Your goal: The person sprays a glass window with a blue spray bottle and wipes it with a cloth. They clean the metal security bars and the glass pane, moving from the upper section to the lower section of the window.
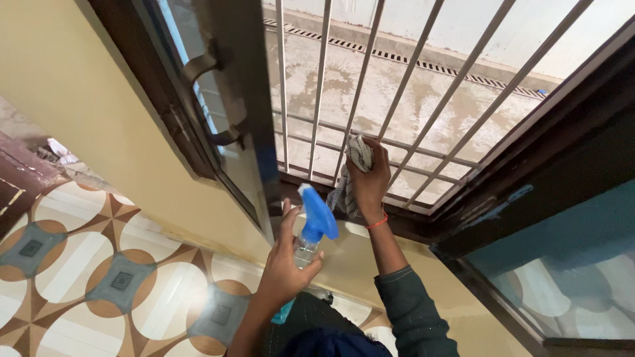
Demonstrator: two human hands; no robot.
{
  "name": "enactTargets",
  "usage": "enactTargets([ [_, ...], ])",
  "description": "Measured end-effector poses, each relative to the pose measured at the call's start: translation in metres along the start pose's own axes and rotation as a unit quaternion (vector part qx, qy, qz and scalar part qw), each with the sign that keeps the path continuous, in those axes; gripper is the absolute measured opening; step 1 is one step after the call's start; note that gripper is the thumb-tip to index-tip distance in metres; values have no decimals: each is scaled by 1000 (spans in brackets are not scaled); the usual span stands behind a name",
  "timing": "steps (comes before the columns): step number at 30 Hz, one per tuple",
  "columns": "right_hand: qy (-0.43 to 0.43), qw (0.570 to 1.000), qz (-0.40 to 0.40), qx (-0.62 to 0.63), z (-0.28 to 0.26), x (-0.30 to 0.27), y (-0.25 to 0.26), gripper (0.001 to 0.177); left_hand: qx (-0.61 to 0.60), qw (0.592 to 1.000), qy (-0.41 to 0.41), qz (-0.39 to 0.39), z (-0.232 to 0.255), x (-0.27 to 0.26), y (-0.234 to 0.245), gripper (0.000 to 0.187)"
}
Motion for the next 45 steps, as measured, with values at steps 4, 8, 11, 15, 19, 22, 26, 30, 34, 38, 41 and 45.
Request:
enactTargets([
  [4, -34, 999, -13, 20, 6, -4, -4, 48, 4, 998, 51, 41, -2, -15, 12, 97],
  [8, -55, 997, -26, 41, 13, -6, -13, 48, 14, 993, 93, 70, -5, -30, 26, 100],
  [11, -29, 998, -18, 50, 9, -1, -20, 48, 8, 991, 112, 76, -9, -40, 38, 100],
  [15, -13, 998, -2, 67, -2, 4, -19, 41, 82, 986, 62, 134, 0, -51, 57, 99],
  [19, -31, 997, 11, 71, -1, 5, -10, 42, -14, 951, 285, 117, -40, -74, 60, 101],
  [22, -28, 998, 14, 61, 6, 5, 1, 44, 20, 952, 264, 152, -51, -79, 68, 104],
  [26, -35, 995, 1, 96, 3, 12, 5, 43, 73, 978, 101, 165, -42, -56, 57, 99],
  [30, -28, 996, 2, 84, -18, 20, 3, 42, 17, 989, 148, 10, -59, 2, 23, 103],
  [34, -37, 988, 10, 150, -34, 31, 2, 43, -122, 989, -54, 61, -23, 71, 16, 96],
  [38, -56, 979, 11, 198, -37, 40, 4, 48, -223, 971, -83, -32, 2, 119, 2, 111],
  [41, -38, 980, -1, 195, -36, 45, 5, 55, -228, 958, -134, -106, 29, 130, -2, 122],
  [45, -13, 981, 1, 192, -35, 48, 7, 57, -200, 948, -172, -180, 43, 135, -9, 126],
])
Point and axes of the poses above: each hand's wrist, its own x-axis towards the middle knuckle, its own y-axis out of the back of the hand, z = x × y, the point moved 8 cm from there along x, towards the middle knuckle, and after that the axes turned 12 degrees about x, right-handed, at the moved point
